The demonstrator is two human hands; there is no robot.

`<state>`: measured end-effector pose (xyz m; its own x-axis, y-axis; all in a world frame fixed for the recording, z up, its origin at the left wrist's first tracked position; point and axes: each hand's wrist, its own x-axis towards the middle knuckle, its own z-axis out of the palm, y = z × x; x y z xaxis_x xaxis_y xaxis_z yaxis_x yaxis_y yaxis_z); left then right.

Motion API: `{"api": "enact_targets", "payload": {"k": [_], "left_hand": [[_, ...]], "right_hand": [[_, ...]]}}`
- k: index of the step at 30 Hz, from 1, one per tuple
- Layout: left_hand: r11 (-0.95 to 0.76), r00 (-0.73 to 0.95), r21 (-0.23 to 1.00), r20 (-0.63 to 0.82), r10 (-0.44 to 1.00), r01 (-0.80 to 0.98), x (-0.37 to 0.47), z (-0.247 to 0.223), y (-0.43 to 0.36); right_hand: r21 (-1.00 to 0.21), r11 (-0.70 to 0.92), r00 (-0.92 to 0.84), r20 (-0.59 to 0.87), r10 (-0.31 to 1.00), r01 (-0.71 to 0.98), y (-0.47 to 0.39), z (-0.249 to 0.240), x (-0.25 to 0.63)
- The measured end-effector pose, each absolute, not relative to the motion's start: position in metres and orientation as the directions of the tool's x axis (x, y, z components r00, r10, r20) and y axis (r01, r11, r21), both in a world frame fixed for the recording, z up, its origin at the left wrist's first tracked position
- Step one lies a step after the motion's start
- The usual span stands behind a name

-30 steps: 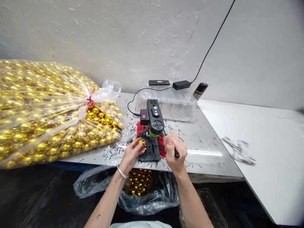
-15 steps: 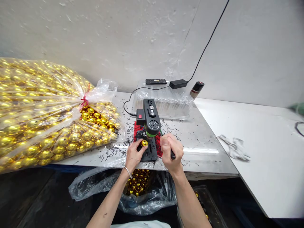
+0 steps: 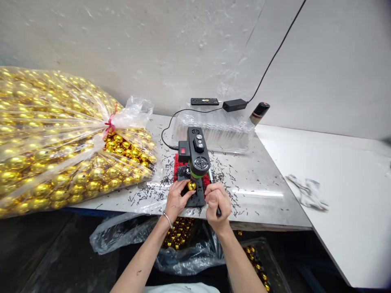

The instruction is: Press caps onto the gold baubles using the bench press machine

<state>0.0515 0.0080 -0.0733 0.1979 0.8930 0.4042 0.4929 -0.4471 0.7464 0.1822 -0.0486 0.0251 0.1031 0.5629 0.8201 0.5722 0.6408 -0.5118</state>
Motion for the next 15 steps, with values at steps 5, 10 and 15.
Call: {"api": "enact_targets", "payload": {"k": [5, 10, 15], "left_hand": [[-0.445, 0.192, 0.743, 0.406, 0.893, 0.5, 0.051, -0.074, 0.008], [-0.458, 0.197, 0.735, 0.419, 0.886, 0.499, 0.053, -0.073, 0.007], [-0.471, 0.185, 0.737, 0.439, 0.879, 0.485, 0.054, -0.073, 0.006]], "right_hand": [[-0.439, 0.655, 0.097, 0.866, 0.49, 0.615, -0.043, -0.007, 0.181], [-0.45, 0.642, 0.151, 0.872, 0.465, 0.621, -0.038, -0.026, 0.181], [-0.336, 0.683, 0.024, 0.906, 0.423, 0.649, -0.034, -0.024, 0.184]]}}
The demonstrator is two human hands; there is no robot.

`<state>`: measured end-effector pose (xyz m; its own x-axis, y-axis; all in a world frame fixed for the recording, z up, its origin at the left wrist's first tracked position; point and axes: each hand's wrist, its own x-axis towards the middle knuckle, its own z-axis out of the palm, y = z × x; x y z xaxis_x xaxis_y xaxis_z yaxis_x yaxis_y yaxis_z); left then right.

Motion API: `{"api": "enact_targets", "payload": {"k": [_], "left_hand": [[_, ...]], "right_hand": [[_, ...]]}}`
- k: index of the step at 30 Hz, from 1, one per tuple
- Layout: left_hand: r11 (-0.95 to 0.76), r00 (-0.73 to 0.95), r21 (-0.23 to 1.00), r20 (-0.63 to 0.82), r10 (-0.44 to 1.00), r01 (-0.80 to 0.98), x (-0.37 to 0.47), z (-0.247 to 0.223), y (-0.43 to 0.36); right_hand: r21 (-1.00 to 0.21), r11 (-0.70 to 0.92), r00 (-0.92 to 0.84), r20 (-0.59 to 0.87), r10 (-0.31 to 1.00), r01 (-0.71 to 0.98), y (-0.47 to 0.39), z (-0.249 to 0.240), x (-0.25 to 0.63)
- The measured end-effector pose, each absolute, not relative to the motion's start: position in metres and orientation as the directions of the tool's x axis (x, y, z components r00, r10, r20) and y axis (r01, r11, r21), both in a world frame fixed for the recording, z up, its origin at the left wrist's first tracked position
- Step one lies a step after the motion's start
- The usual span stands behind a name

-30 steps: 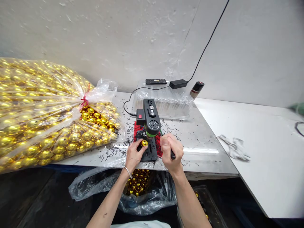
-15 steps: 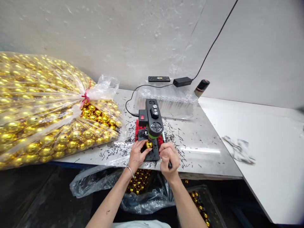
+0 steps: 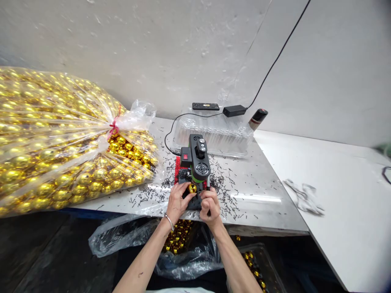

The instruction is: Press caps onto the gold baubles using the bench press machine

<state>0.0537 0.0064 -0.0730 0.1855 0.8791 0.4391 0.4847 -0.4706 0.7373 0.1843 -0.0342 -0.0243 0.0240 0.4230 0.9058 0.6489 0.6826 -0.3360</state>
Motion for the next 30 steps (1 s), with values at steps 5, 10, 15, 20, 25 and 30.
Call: {"api": "enact_targets", "payload": {"k": [5, 10, 15, 20, 25, 30], "left_hand": [[-0.478, 0.168, 0.735, 0.458, 0.873, 0.481, 0.056, -0.07, 0.011], [-0.568, 0.18, 0.655, 0.563, 0.806, 0.498, 0.041, -0.059, -0.02], [-0.689, 0.392, 0.486, 0.58, 0.714, 0.537, 0.012, -0.062, -0.082], [-0.628, 0.266, 0.451, 0.635, 0.725, 0.634, -0.018, -0.057, -0.046], [-0.325, 0.09, 0.45, 0.468, 0.879, 0.832, -0.053, -0.017, 0.069], [-0.287, 0.182, 0.426, 0.271, 0.945, 0.858, -0.046, -0.002, 0.136]], "right_hand": [[-0.414, 0.695, 0.115, 0.893, 0.435, 0.588, -0.035, 0.016, 0.183], [-0.64, 0.566, 0.252, 0.748, 0.614, 0.52, -0.039, 0.063, 0.178], [-0.612, 0.605, 0.237, 0.776, 0.585, 0.51, -0.043, 0.058, 0.175], [-0.624, 0.599, 0.273, 0.772, 0.575, 0.502, -0.042, 0.041, 0.175], [-0.599, 0.626, 0.257, 0.792, 0.553, 0.499, -0.042, 0.039, 0.175], [-0.609, 0.613, 0.274, 0.785, 0.556, 0.504, -0.043, 0.038, 0.172]]}}
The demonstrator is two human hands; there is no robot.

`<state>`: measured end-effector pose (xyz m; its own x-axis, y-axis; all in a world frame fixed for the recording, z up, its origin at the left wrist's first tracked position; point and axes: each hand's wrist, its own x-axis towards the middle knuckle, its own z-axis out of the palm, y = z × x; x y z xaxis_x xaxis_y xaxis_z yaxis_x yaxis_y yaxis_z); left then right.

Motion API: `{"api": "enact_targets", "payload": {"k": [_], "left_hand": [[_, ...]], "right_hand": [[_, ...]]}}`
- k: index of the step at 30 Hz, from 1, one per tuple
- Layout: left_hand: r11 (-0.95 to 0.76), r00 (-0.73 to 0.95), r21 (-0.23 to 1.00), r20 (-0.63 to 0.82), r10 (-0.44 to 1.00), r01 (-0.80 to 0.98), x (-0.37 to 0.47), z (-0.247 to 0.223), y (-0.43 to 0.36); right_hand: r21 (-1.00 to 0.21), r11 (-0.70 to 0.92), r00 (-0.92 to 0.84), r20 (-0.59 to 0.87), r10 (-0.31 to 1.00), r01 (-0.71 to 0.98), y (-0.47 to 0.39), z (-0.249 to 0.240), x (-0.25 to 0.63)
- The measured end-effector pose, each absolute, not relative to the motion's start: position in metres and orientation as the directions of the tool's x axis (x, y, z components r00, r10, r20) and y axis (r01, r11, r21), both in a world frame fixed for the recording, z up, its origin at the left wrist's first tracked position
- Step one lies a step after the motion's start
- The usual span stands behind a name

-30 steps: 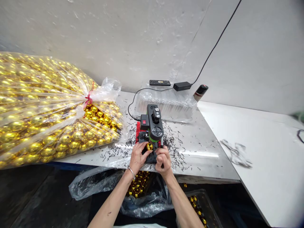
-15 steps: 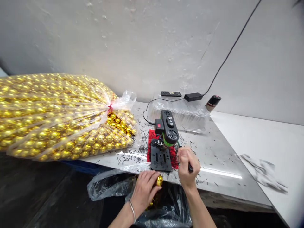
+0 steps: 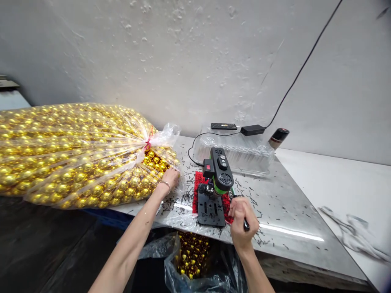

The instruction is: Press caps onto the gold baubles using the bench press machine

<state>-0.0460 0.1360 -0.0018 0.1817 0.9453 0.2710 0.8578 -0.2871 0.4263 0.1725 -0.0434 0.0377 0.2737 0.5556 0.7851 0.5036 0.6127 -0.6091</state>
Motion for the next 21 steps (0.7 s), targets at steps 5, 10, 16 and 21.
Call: {"api": "enact_targets", "payload": {"k": [5, 10, 16, 21], "left_hand": [[-0.275, 0.184, 0.462, 0.233, 0.955, 0.843, -0.042, -0.002, 0.133], [-0.168, 0.038, 0.8, 0.18, 0.983, 0.575, -0.067, 0.008, 0.087], [0.146, 0.004, 0.949, -0.15, 0.989, -0.281, -0.052, -0.008, 0.025], [0.178, 0.084, 0.958, -0.163, 0.983, -0.225, 0.006, -0.038, 0.012]], "right_hand": [[-0.561, 0.63, 0.212, 0.813, 0.543, 0.537, -0.045, 0.04, 0.174], [-0.584, 0.612, 0.245, 0.799, 0.549, 0.534, -0.044, 0.037, 0.174], [-0.615, 0.602, 0.295, 0.782, 0.55, 0.509, -0.043, 0.04, 0.172], [-0.615, 0.597, 0.256, 0.775, 0.578, 0.515, -0.039, 0.061, 0.176]]}}
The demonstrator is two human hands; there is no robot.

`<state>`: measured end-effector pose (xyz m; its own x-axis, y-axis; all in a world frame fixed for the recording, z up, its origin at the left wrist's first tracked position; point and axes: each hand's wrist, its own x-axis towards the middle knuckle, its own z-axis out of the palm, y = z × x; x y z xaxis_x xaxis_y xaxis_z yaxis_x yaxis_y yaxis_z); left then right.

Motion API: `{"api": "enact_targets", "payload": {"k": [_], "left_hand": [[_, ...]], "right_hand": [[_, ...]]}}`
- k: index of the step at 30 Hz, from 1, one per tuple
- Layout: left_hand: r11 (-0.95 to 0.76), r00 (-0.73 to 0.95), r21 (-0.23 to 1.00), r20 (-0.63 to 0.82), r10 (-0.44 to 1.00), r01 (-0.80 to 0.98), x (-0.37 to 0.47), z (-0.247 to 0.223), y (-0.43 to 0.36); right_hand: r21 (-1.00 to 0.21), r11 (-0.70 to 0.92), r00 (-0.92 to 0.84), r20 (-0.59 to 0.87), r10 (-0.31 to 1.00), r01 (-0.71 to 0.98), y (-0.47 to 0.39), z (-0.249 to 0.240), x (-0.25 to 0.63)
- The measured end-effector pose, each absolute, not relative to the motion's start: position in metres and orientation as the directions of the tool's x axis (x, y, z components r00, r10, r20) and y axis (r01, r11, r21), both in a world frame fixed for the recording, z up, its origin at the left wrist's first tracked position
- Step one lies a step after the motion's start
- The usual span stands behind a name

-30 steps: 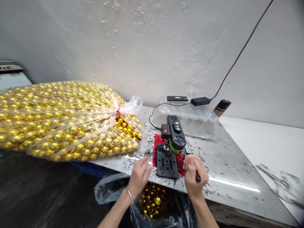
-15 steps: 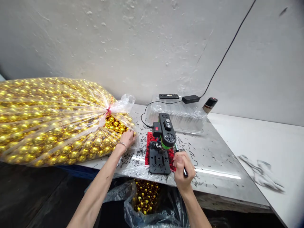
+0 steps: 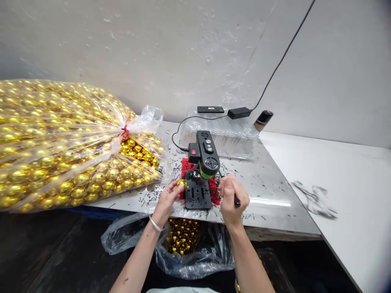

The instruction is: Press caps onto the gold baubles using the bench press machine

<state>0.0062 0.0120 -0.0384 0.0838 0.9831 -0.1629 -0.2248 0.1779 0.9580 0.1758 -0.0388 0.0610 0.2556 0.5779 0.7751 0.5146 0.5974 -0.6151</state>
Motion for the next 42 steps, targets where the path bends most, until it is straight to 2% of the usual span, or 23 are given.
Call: {"api": "enact_targets", "payload": {"k": [2, 4, 7, 9, 13, 21, 26, 29, 32, 37, 39, 42], "left_hand": [[0.096, 0.093, 0.991, -0.087, 0.992, -0.097, 0.028, -0.047, 0.012], [-0.045, 0.096, 0.99, 0.032, 0.995, 0.131, 0.042, -0.052, 0.011], [-0.296, 0.14, 0.834, 0.261, 0.955, 0.466, 0.048, -0.054, 0.008], [-0.412, 0.196, 0.723, 0.367, 0.909, 0.555, 0.047, -0.054, 0.006], [-0.501, 0.243, 0.637, 0.452, 0.858, 0.586, 0.047, -0.056, 0.004], [-0.536, 0.256, 0.636, 0.482, 0.838, 0.555, 0.051, -0.064, 0.009], [-0.528, 0.257, 0.633, 0.474, 0.842, 0.566, 0.05, -0.064, 0.008], [-0.53, 0.259, 0.629, 0.474, 0.841, 0.568, 0.05, -0.063, 0.008], [-0.537, 0.266, 0.633, 0.477, 0.838, 0.557, 0.049, -0.063, 0.007], [-0.537, 0.259, 0.637, 0.481, 0.838, 0.553, 0.05, -0.065, 0.01], [-0.53, 0.25, 0.642, 0.479, 0.841, 0.554, 0.051, -0.066, 0.012], [-0.531, 0.213, 0.648, 0.506, 0.836, 0.547, 0.052, -0.063, 0.011]], "right_hand": [[-0.603, 0.602, 0.228, 0.78, 0.583, 0.524, -0.038, 0.067, 0.178], [-0.584, 0.61, 0.197, 0.789, 0.582, 0.535, -0.038, 0.07, 0.18], [-0.556, 0.618, 0.153, 0.799, 0.582, 0.556, -0.04, 0.07, 0.181], [-0.545, 0.618, 0.135, 0.802, 0.582, 0.567, -0.042, 0.069, 0.182], [-0.534, 0.61, 0.127, 0.803, 0.582, 0.586, -0.044, 0.068, 0.182], [-0.544, 0.618, 0.149, 0.806, 0.572, 0.568, -0.048, 0.039, 0.18], [-0.449, 0.644, 0.097, 0.858, 0.505, 0.619, -0.044, -0.001, 0.18], [-0.445, 0.646, 0.13, 0.87, 0.475, 0.62, -0.039, -0.015, 0.18], [-0.434, 0.654, 0.15, 0.883, 0.444, 0.62, -0.035, -0.023, 0.179], [-0.325, 0.679, 0.035, 0.914, 0.405, 0.658, -0.034, -0.019, 0.18], [-0.363, 0.683, 0.09, 0.912, 0.401, 0.634, -0.035, -0.006, 0.179], [-0.502, 0.64, 0.228, 0.856, 0.464, 0.582, -0.037, 0.026, 0.176]]}}
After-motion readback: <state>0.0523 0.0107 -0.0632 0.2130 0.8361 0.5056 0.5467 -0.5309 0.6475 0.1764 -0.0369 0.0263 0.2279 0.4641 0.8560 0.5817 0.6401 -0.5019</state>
